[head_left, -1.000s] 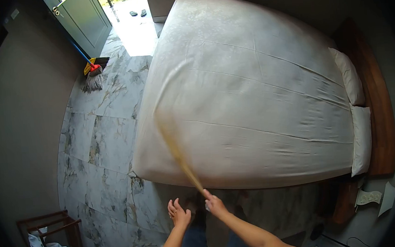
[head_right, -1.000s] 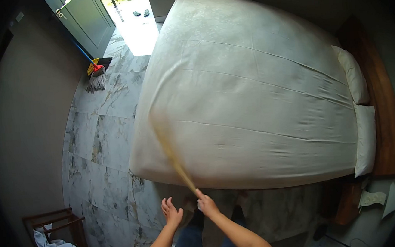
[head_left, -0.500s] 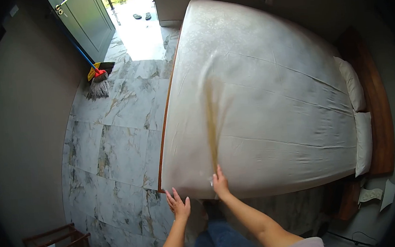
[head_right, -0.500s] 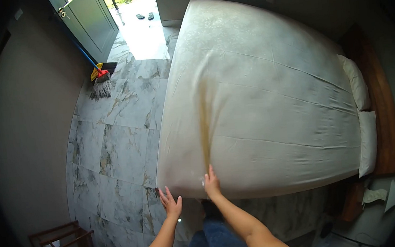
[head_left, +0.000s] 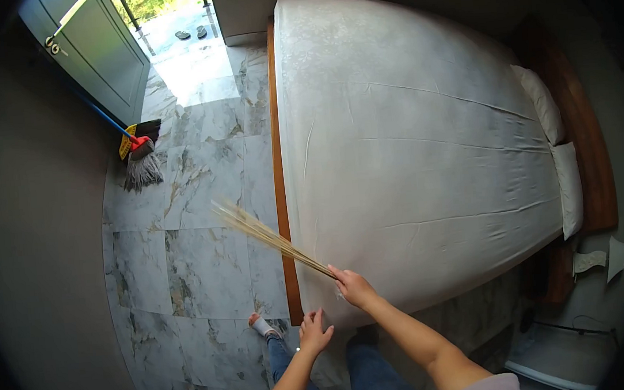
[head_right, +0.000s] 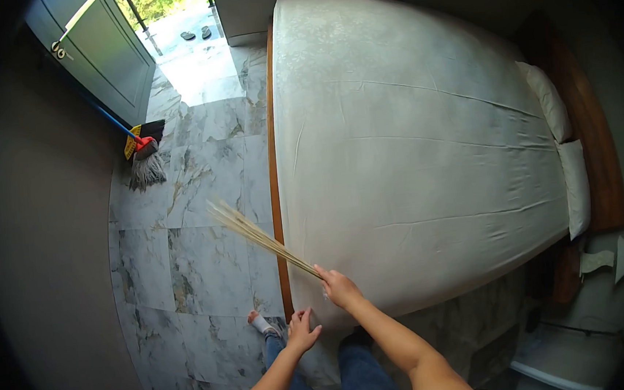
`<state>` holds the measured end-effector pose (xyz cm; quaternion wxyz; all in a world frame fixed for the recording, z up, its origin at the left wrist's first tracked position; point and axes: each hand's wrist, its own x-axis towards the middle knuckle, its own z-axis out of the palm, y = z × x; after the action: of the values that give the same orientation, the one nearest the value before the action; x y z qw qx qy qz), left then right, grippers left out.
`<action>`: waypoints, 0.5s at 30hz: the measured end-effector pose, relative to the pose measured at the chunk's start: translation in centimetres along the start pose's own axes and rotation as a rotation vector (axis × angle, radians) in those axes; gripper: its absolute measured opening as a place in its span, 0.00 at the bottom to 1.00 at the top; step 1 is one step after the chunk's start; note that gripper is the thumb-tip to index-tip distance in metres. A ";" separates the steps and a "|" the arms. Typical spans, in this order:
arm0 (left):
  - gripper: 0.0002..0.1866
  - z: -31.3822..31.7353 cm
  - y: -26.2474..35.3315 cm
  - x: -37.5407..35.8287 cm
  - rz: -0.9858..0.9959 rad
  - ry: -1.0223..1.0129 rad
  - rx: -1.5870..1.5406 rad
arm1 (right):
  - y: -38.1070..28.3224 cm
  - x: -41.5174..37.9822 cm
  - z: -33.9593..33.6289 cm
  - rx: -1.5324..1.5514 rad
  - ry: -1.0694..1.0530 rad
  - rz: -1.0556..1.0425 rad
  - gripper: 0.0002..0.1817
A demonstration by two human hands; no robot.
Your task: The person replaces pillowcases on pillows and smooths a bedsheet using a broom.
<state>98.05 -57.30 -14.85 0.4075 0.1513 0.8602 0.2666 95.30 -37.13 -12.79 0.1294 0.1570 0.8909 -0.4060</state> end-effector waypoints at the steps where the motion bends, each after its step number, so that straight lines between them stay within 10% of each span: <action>1: 0.33 -0.7 -0.8 0.3 0.055 -0.032 -0.012 | -0.7 0.6 1.5 0.026 0.132 0.081 0.24; 3: 0.30 -2.9 -3.1 -0.1 0.107 -0.102 -0.024 | -2.3 1.2 4.9 0.074 0.370 0.242 0.24; 6: 0.29 -7.4 -6.4 -1.0 0.138 -0.117 -0.029 | -6.8 2.2 8.6 -0.068 -0.010 0.360 0.24; 12: 0.27 -15.8 -12.4 -0.5 0.174 0.009 0.038 | -9.6 6.2 13.3 0.053 0.358 0.582 0.25; 15: 0.26 -19.2 -12.8 1.1 0.158 -0.004 0.031 | -10.4 7.4 12.3 0.015 -0.007 0.279 0.26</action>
<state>81.82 -73.56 -12.88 0.3847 0.2258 0.8486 0.2845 85.77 -51.73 -16.14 0.1867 0.2790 0.8568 -0.3914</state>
